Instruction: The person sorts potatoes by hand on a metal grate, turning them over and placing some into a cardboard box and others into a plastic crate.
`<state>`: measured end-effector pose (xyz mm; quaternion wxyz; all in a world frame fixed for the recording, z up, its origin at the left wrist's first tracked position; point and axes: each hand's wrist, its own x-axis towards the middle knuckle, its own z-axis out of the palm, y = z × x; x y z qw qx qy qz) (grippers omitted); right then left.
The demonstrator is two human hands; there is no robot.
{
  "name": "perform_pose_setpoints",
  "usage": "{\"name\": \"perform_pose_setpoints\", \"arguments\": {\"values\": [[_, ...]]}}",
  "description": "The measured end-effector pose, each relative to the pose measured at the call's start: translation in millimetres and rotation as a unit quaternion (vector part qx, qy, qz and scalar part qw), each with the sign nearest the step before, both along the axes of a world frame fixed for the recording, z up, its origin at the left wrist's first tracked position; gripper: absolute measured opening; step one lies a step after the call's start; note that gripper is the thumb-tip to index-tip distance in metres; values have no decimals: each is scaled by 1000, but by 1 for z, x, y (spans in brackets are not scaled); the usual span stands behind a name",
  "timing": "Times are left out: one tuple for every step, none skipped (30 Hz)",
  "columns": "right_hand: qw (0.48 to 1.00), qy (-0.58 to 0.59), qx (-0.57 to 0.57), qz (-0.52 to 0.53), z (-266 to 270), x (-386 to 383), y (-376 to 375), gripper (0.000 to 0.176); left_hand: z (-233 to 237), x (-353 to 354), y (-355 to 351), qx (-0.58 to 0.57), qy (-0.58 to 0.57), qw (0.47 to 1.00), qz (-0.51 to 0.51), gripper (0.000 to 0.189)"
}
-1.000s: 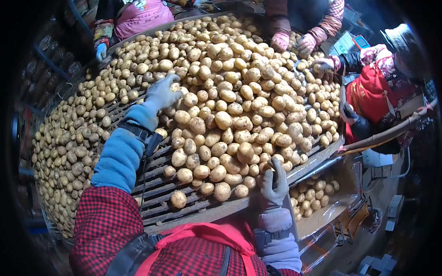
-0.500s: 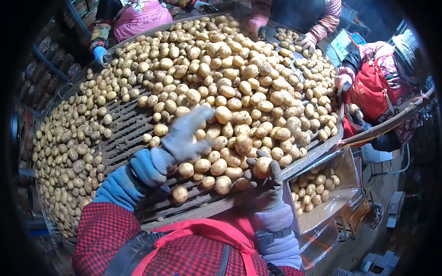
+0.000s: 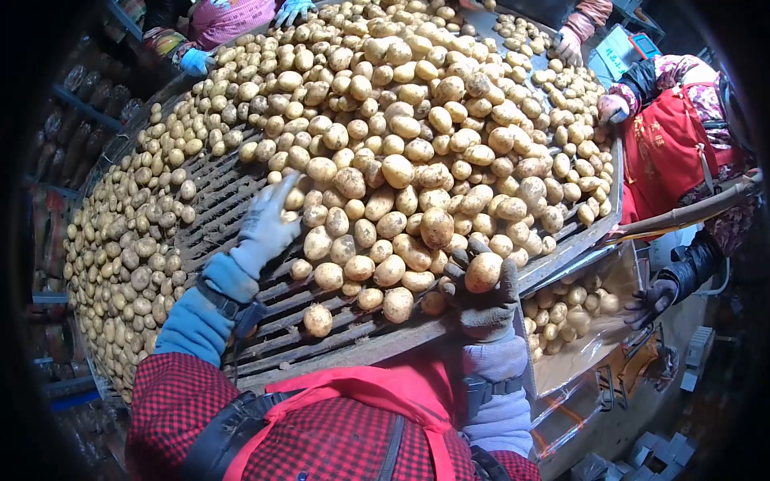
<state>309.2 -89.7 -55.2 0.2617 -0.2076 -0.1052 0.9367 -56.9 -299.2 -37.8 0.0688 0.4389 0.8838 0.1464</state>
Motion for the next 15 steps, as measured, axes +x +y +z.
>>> {"name": "perform_pose_setpoints", "arguments": {"values": [[1000, -1, -16, -7, -1, 0, 1, 74, -4, 2, 8, 16, -1, 1000, -1, 92], [999, -46, 4, -3, -2, 1, 2, 77, -8, 4, 16, 32, -3, 999, -3, 91], [999, -38, 3, -8, -4, 1, 2, 77, -13, 2, 25, 85, -16, 996, -11, 91], [999, -31, 1, -13, -5, 0, 2, 77, -17, 0, 34, 138, -30, 990, -18, 91], [1000, -15, -13, 0, -7, 2, 5, 77, -9, 8, 49, 184, -68, 981, -14, 90], [1000, -25, -6, -5, -12, 2, 6, 77, 0, 18, 60, 162, -91, 982, -16, 92], [999, -31, -11, -5, -15, 2, 7, 78, 6, 28, 78, 155, -79, 985, -5, 93], [999, -38, -15, -6, -14, 3, 8, 78, 9, 34, 96, 149, -69, 986, 5, 94], [999, -42, -16, -13, -12, 3, 8, 78, 8, 29, 113, 137, -60, 989, -5, 93], [999, -26, -17, -22, -6, 0, 5, 77, 7, 25, 131, 125, -54, 991, -15, 93], [999, -12, -20, -27, -1, -1, 3, 76, 11, 23, 143, 119, -39, 992, 0, 87], [999, -13, -21, -35, 0, -2, 2, 76, 17, 19, 155, 106, -34, 994, 0, 83], [999, 8, -27, -32, -1, -1, 2, 76, 22, 13, 163, 137, -44, 989, -22, 82], [999, 32, -30, -28, -2, -1, 3, 76, 26, 5, 170, 170, -51, 983, -44, 82], [999, 32, -29, -25, -4, -1, 2, 76, 31, 1, 180, 211, -44, 970, -112, 82]]}}
